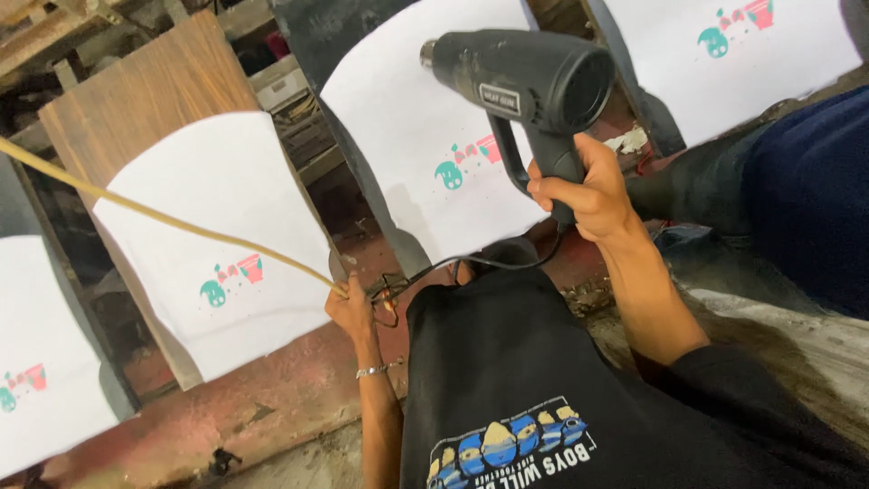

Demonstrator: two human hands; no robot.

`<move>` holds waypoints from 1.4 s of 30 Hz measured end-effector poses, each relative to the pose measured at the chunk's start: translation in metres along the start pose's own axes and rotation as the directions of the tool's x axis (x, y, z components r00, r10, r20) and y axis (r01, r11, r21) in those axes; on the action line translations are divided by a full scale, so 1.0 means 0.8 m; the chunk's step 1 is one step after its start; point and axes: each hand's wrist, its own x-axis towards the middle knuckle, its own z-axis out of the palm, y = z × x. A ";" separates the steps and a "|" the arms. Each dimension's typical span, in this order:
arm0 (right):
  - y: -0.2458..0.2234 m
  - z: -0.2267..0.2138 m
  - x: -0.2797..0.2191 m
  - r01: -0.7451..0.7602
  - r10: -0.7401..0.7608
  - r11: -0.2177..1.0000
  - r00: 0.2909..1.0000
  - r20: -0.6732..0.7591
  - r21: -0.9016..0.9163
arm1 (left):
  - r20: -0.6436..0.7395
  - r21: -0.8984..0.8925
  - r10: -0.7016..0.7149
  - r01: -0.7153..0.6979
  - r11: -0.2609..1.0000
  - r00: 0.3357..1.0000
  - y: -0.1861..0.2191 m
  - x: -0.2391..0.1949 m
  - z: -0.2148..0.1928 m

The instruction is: Drying screen-printed designs on t-shirts using a handheld heat gun

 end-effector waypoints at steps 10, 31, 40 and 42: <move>-0.018 0.018 0.003 0.023 -0.025 0.999 0.999 -0.043 -0.045 | 0.004 0.090 -0.015 0.015 0.996 1.000 0.011 -0.007 -0.009; -0.023 0.003 0.009 -0.118 0.104 0.977 0.991 -0.087 -0.177 | 0.102 0.336 -0.082 0.043 0.941 0.991 0.001 0.007 -0.007; -0.034 0.021 0.010 -0.156 0.136 0.978 0.981 -0.140 -0.138 | 0.083 0.595 -0.351 0.236 0.768 0.933 0.007 0.020 -0.012; 0.011 -0.024 0.012 -0.193 0.161 0.975 0.956 -0.244 -0.114 | 0.268 0.385 0.283 -0.372 0.845 0.921 0.156 0.008 0.012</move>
